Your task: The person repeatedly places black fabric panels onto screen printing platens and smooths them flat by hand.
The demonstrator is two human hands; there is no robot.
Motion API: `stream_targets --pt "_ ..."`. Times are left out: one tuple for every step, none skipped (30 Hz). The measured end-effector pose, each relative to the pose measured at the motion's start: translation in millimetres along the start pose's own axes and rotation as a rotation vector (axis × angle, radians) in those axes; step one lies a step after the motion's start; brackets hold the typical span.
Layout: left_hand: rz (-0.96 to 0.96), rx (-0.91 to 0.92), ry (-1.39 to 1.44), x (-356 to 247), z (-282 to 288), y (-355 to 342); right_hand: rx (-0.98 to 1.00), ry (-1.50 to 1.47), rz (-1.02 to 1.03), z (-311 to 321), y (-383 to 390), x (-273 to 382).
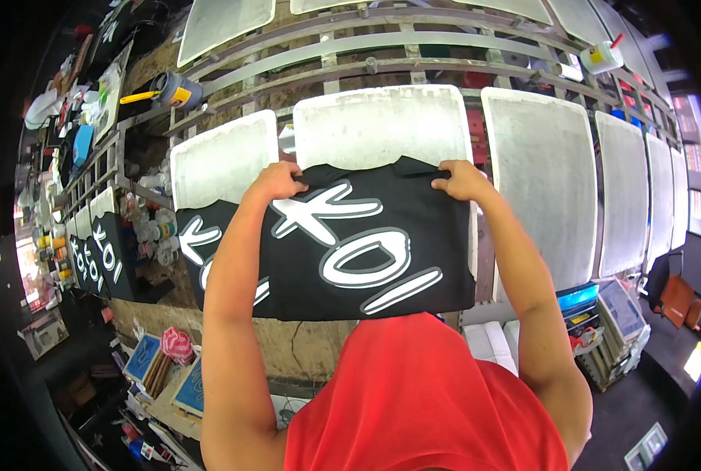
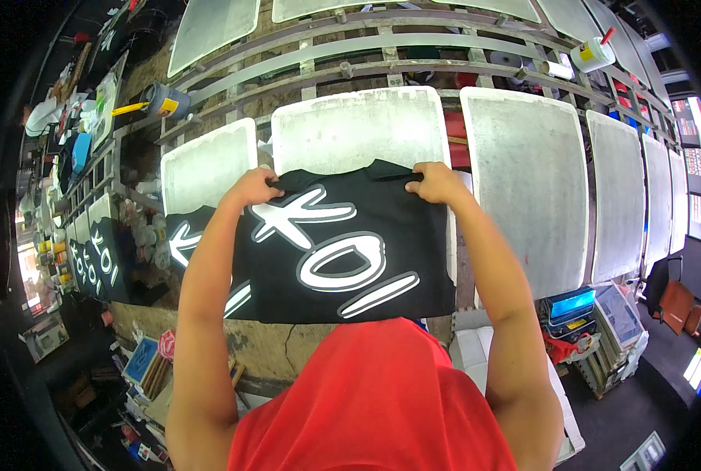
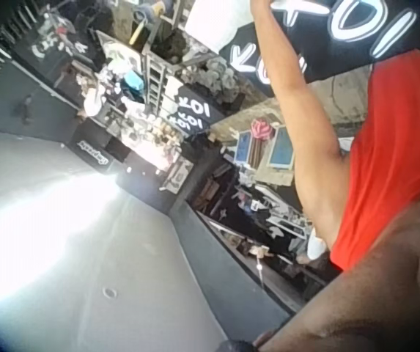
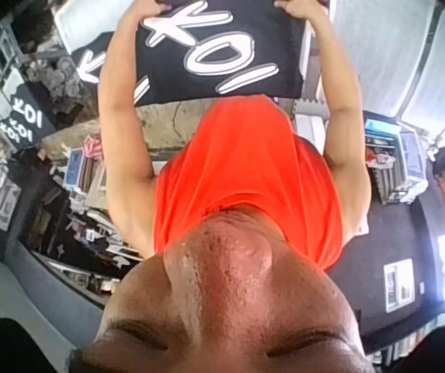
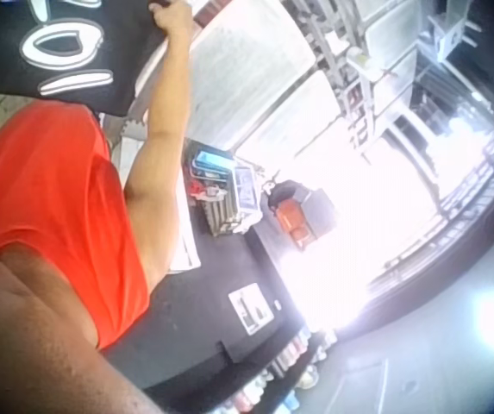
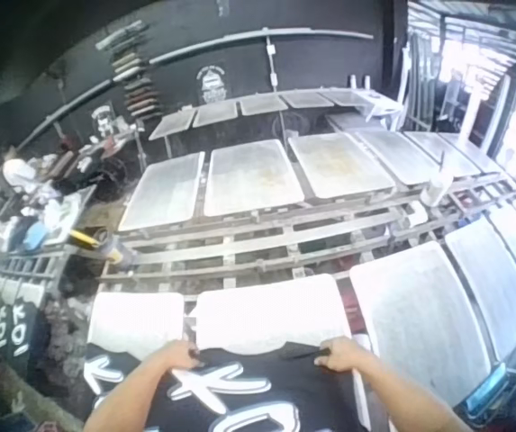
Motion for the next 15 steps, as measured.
stream_targets --pt "0.01 0.018 0.025 -4 5 6 -0.039 0.035 0.016 2 4 5" --pt "-0.02 0.004 0.037 -11 12 14 -0.087 0.057 0.046 3 8 11" --pt "-0.052 -0.012 0.057 -18 18 25 -0.134 0.062 0.093 5 12 17" --pt "-0.072 -0.02 0.073 -25 24 38 -0.188 0.094 0.146 6 16 22" --pt "-0.171 -0.106 0.083 -35 34 54 -0.241 0.109 0.216 5 18 27" --pt "-0.259 -0.179 0.092 -45 42 75 -0.304 0.112 0.286 5 21 31" --pt "-0.342 -0.251 0.102 -55 49 99 -0.327 0.146 0.349 2 22 33" --pt "-0.423 -0.297 0.11 -65 54 124 -0.362 0.168 0.416 -2 23 34" --pt "-0.498 -0.343 0.121 -76 57 151 -0.396 0.191 0.483 -5 23 35" --pt "-0.586 -0.403 0.103 -89 59 176 -0.426 0.205 0.532 -8 24 35" --pt "-0.671 -0.467 0.081 -101 61 199 -0.457 0.22 0.585 -11 24 36" --pt "-0.68 -0.458 0.094 -109 62 216 -0.474 0.234 0.623 -13 25 37" --pt "-0.68 -0.444 0.104 -114 63 231 -0.396 0.126 0.625 -15 25 38" --pt "-0.661 -0.458 0.11 -116 66 243 -0.303 0.016 0.607 -13 28 39" --pt "-0.637 -0.492 0.124 -114 72 254 -0.223 -0.099 0.564 -9 33 41"
Point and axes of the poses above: each hand's wrist, its own y-axis away from the middle knuckle, its own z-axis out of the back of the hand, x = y × z, the point moved 5 cm from there along -y, towards the middle knuckle, and after that the axes turned 7 degrees about -x, right-handed, at the moved point
